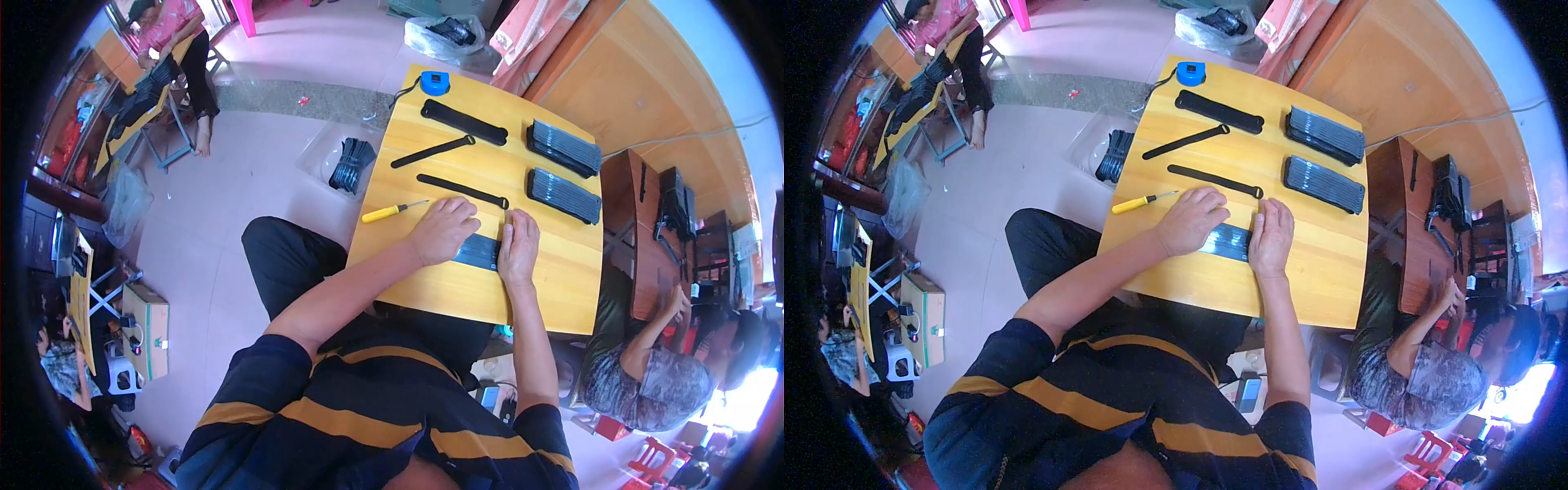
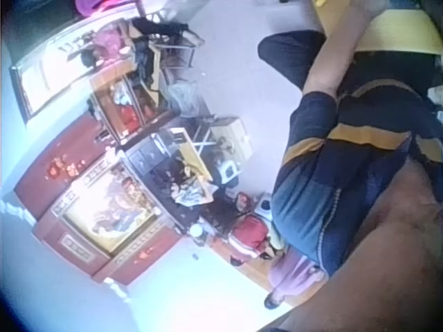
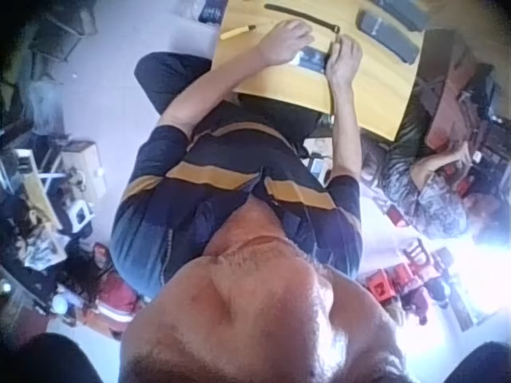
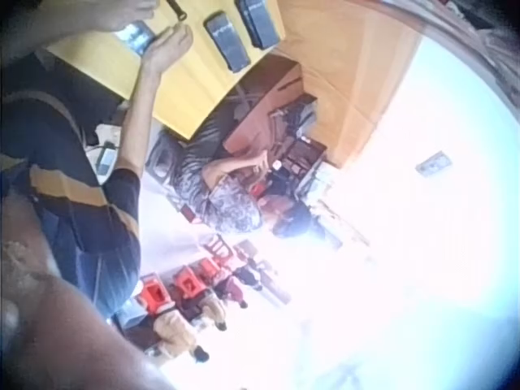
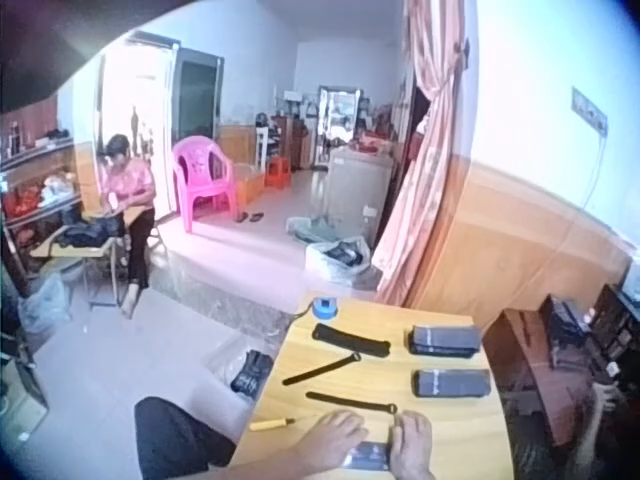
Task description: Assembling and inspecting black velcro or elastic gear straps at a workbench, attaching plastic components.
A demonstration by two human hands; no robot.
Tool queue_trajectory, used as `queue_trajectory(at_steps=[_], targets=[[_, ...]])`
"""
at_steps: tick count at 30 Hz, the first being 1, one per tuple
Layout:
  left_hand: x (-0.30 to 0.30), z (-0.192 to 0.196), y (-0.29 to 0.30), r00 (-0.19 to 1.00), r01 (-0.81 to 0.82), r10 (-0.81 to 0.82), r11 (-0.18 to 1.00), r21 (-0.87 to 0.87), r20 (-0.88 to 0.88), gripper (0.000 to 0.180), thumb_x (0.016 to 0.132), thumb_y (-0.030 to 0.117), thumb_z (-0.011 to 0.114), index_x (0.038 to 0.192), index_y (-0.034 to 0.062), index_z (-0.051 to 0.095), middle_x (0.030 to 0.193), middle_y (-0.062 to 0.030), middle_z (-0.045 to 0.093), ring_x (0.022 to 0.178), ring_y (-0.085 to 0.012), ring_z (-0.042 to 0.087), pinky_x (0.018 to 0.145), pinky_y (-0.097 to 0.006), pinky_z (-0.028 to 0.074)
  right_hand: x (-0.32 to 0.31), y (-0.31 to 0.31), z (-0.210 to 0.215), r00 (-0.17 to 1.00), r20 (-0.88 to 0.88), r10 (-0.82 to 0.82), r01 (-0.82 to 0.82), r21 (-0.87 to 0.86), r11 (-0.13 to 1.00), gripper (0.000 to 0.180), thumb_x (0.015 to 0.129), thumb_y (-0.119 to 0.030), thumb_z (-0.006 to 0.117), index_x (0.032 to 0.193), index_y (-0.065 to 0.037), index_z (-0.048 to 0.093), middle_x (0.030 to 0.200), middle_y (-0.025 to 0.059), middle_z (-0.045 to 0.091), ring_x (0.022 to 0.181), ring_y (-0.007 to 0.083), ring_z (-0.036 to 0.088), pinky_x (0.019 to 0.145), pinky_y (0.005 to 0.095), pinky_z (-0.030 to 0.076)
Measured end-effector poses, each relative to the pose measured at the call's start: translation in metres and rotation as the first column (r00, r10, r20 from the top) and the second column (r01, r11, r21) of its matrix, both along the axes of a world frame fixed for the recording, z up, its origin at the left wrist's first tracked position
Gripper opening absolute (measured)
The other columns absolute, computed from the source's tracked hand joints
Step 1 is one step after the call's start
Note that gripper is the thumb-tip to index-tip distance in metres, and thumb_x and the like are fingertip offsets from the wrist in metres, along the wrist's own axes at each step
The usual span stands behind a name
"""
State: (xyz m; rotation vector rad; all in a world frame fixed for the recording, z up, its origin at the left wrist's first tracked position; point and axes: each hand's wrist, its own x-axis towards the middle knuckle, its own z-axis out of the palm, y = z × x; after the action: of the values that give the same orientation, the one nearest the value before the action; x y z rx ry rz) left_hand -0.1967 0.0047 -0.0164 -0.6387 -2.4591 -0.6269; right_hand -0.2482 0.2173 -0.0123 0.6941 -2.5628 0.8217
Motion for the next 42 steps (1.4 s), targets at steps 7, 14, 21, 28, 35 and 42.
queue_trajectory(at_steps=[7, 14, 21, 28, 35, 42], targets=[[0.024, -0.003, -0.026, 0.983, -0.185, 0.185, 0.982, -0.029, 0.005, 0.024, 0.083, 0.01, 0.063, 0.107, 0.0075, 0.066, 0.119, -0.0116, 0.06, 0.123, -0.0324, 0.055, 0.104, -0.045, 0.044, 0.003, 0.01, -0.002, 0.994, -0.083, -0.065, 0.077, 0.152, 0.985, 0.026, 0.099, -0.015, 0.059, 0.122, -0.004, 0.065, 0.126, 0.0199, 0.063, 0.122, 0.0375, 0.056, 0.108, 0.0506, 0.042], [0.027, 0.0, -0.028, 0.989, -0.149, 0.149, 0.988, -0.047, 0.017, 0.017, 0.086, 0.012, 0.063, 0.103, 0.008, 0.064, 0.11, -0.0107, 0.06, 0.11, -0.0303, 0.058, 0.097, -0.045, 0.046, -0.004, 0.009, 0.018, 0.97, -0.227, -0.087, 0.143, 0.246, 0.959, 0.03, 0.094, -0.014, 0.067, 0.122, -0.006, 0.067, 0.125, 0.0168, 0.065, 0.12, 0.0375, 0.059, 0.105, 0.0501, 0.045], [0.029, 0.003, -0.033, 0.988, -0.119, 0.127, 0.989, 0.082, -0.091, 0.011, 0.087, 0.019, 0.064, 0.094, 0.0111, 0.063, 0.097, -0.0076, 0.06, 0.099, -0.0269, 0.06, 0.087, -0.042, 0.049, -0.035, -0.062, 0.026, 0.986, -0.11, 0.126, -0.099, 0.221, 0.97, 0.036, 0.084, -0.014, 0.076, 0.119, -0.007, 0.069, 0.119, 0.0164, 0.068, 0.114, 0.0377, 0.062, 0.099, 0.0467, 0.05], [0.033, 0.001, -0.028, 0.996, -0.087, 0.088, 0.992, 0.093, -0.015, 0.016, 0.087, 0.016, 0.065, 0.101, 0.008, 0.065, 0.098, -0.0104, 0.062, 0.097, -0.0309, 0.061, 0.088, -0.044, 0.05, -0.044, -0.062, 0.014, 0.982, 0.032, 0.184, -0.187, 0.154, 0.97, 0.022, 0.083, -0.008, 0.076, 0.104, -0.007, 0.069, 0.109, 0.0157, 0.067, 0.107, 0.0375, 0.062, 0.094, 0.0462, 0.051], [0.03, 0.0, -0.03, 0.994, -0.088, 0.096, 0.988, 0.126, -0.061, 0.01, 0.091, 0.02, 0.062, 0.094, 0.0105, 0.063, 0.092, -0.0091, 0.061, 0.095, -0.0284, 0.061, 0.088, -0.042, 0.05, -0.043, -0.071, 0.02, 0.993, 0.108, 0.055, -0.075, 0.191, 0.979, 0.016, 0.087, -0.009, 0.074, 0.093, -0.004, 0.06, 0.095, 0.0161, 0.066, 0.096, 0.039, 0.063, 0.086, 0.0485, 0.051], [0.034, 0.004, -0.033, 0.997, -0.075, 0.08, 0.975, 0.21, -0.013, 0.018, 0.089, 0.019, 0.068, 0.103, 0.0085, 0.065, 0.097, -0.0108, 0.064, 0.099, -0.03, 0.063, 0.09, -0.043, 0.05, -0.018, -0.053, 0.052, 0.984, 0.175, 0.016, 0.036, -0.289, 0.957, 0.01, 0.099, -0.005, 0.063, 0.099, -0.005, 0.053, 0.087, 0.0113, 0.067, 0.069, 0.0249, 0.067, 0.064, 0.0345, 0.053]])
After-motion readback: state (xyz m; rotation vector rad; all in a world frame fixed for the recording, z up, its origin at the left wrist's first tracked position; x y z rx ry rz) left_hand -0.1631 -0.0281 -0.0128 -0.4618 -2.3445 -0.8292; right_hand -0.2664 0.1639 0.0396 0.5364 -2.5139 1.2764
